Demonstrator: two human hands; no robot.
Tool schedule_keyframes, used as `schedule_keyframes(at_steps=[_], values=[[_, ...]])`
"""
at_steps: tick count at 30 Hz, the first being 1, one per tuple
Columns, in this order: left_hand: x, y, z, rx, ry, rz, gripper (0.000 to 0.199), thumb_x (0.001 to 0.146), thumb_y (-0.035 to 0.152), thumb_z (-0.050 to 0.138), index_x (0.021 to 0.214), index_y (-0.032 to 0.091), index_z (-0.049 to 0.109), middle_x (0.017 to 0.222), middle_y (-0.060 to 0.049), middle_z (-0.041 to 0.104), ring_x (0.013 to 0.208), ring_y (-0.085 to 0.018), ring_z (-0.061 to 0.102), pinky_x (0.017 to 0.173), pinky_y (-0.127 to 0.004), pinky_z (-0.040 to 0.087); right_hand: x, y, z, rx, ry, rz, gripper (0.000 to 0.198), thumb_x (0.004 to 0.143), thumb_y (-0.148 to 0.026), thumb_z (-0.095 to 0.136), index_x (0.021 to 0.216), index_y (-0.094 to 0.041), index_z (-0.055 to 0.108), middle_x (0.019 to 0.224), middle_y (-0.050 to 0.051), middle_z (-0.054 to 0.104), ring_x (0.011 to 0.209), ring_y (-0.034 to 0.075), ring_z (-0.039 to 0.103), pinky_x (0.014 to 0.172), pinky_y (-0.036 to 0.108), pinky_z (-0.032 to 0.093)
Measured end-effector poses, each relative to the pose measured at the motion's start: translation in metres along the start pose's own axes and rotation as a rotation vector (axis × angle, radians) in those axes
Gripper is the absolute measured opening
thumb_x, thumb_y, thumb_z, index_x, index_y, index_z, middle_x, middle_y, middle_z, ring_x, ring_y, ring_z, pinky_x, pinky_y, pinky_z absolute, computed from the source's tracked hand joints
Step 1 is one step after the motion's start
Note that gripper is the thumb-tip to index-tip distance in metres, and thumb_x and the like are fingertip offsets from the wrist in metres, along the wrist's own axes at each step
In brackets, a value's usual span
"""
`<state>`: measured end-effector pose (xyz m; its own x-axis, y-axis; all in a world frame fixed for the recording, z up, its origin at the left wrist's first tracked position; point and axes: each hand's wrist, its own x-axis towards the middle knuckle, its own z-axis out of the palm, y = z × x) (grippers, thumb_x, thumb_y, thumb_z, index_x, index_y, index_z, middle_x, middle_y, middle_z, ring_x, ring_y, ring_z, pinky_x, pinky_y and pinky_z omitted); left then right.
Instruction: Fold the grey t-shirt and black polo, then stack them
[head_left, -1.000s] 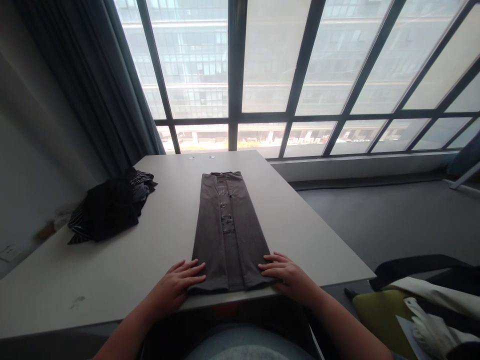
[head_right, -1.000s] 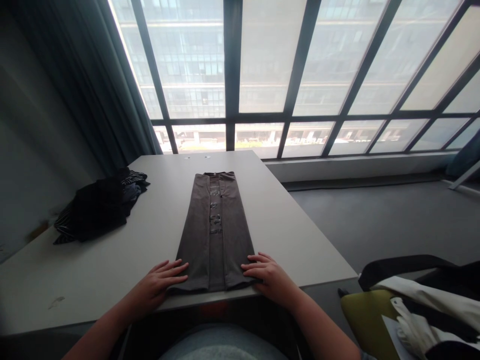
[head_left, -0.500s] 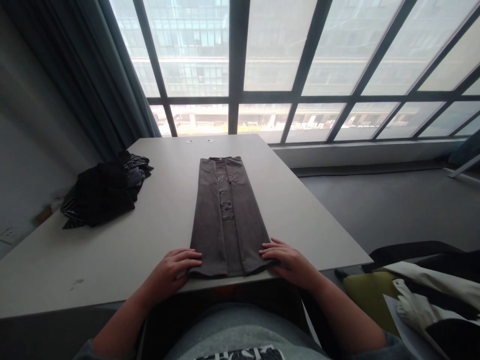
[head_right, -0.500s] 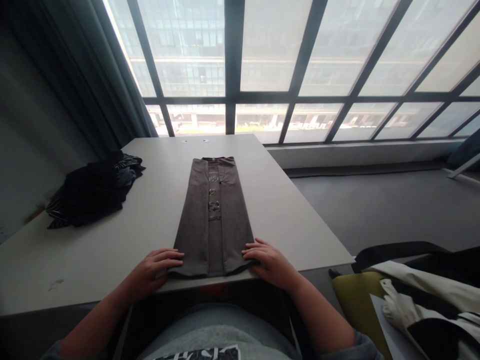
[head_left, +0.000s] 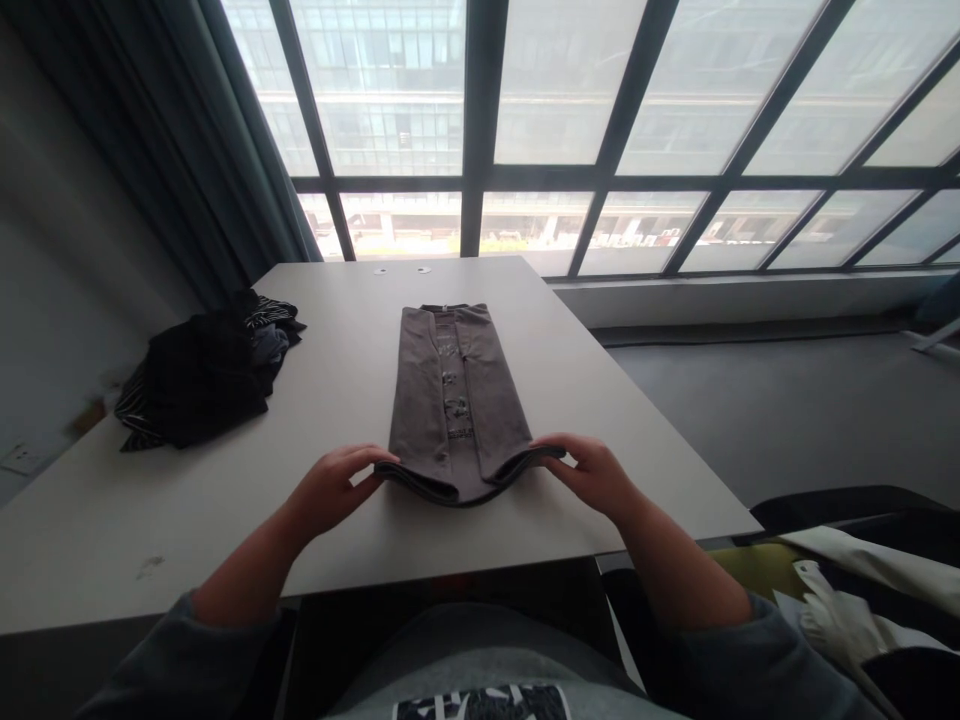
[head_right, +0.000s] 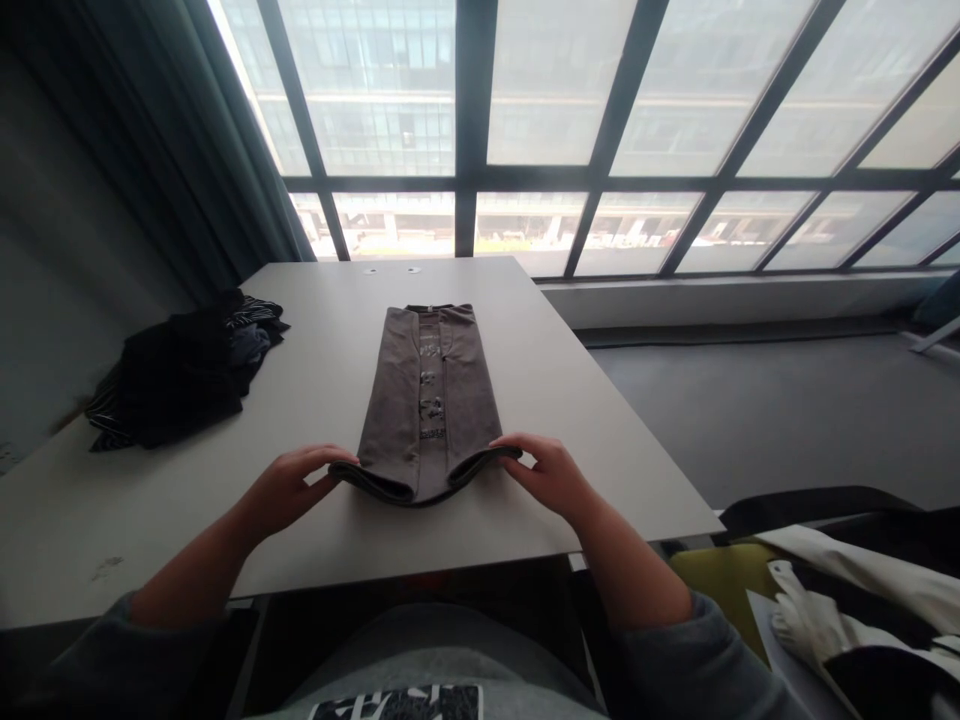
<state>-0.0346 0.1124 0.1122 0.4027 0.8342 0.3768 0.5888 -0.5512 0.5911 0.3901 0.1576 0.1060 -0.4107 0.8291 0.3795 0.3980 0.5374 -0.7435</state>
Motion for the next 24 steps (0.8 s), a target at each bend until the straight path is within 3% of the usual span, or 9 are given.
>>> schedule_keyframes(at_steps=[4,9,12,16,19,21,24], values=[[0.036,-0.01,-0.02,-0.009,0.006,-0.03,0.025,0.102,0.04,0.063,0.113,0.024,0.078,0.109,-0.007,0.082,0.097,-0.023,0.078,0.084,-0.032,0.063,0.04,0.006,-0.009,0.047,0.001,0.05,0.024,0.097,-0.039,0.07,0.111,-0.023,0.08,0.101,0.007,0.081,0.089,0.025,0.076,0.077,0.037,0.062],[0.079,-0.041,-0.031,0.031,-0.017,-0.11,0.032,0.1,0.048,0.061,0.11,0.022,0.078,0.101,-0.006,0.081,0.084,-0.021,0.073,0.068,-0.028,0.057,0.093,0.033,-0.018,0.087,-0.015,0.097,0.031,0.091,-0.048,0.072,0.105,-0.021,0.08,0.093,0.005,0.079,0.084,0.023,0.072,0.076,0.036,0.059],[0.101,-0.068,-0.024,0.068,-0.044,-0.181,0.037,0.098,0.054,0.059,0.1,0.022,0.075,0.084,-0.003,0.077,0.071,-0.019,0.067,0.062,-0.028,0.05,0.121,0.058,-0.015,0.113,-0.037,0.165,0.035,0.088,-0.051,0.072,0.102,-0.02,0.079,0.086,0.004,0.077,0.077,0.021,0.07,0.07,0.033,0.058],[0.116,-0.102,0.0,0.13,-0.081,-0.314,0.035,0.093,0.054,0.056,0.087,0.023,0.07,0.071,0.0,0.071,0.065,-0.019,0.063,0.061,-0.029,0.044,0.143,0.091,0.001,0.013,-0.162,0.357,0.03,0.09,-0.044,0.069,0.105,-0.02,0.078,0.077,0.002,0.074,0.063,0.018,0.065,0.058,0.03,0.055],[0.115,-0.118,0.018,0.175,-0.08,-0.399,0.031,0.089,0.052,0.057,0.085,0.024,0.07,0.074,-0.001,0.073,0.068,-0.02,0.066,0.065,-0.03,0.045,0.144,0.109,0.014,-0.199,-0.179,0.331,0.019,0.088,-0.031,0.07,0.103,-0.022,0.079,0.091,0.003,0.08,0.078,0.021,0.071,0.073,0.032,0.058],[0.112,-0.122,0.024,0.186,-0.076,-0.449,0.031,0.089,0.053,0.059,0.093,0.025,0.07,0.08,-0.001,0.076,0.072,-0.021,0.069,0.066,-0.031,0.046,0.142,0.117,0.019,-0.298,-0.161,0.257,0.027,0.087,-0.025,0.072,0.113,-0.025,0.079,0.105,0.004,0.081,0.089,0.022,0.073,0.085,0.034,0.058],[0.111,-0.124,0.025,0.239,-0.073,-0.534,0.032,0.089,0.053,0.063,0.105,0.026,0.068,0.084,-0.001,0.077,0.076,-0.023,0.071,0.066,-0.031,0.045,0.139,0.124,0.02,-0.367,-0.13,0.218,0.043,0.086,-0.025,0.075,0.128,-0.025,0.074,0.114,0.007,0.077,0.087,0.021,0.071,0.088,0.035,0.057]])
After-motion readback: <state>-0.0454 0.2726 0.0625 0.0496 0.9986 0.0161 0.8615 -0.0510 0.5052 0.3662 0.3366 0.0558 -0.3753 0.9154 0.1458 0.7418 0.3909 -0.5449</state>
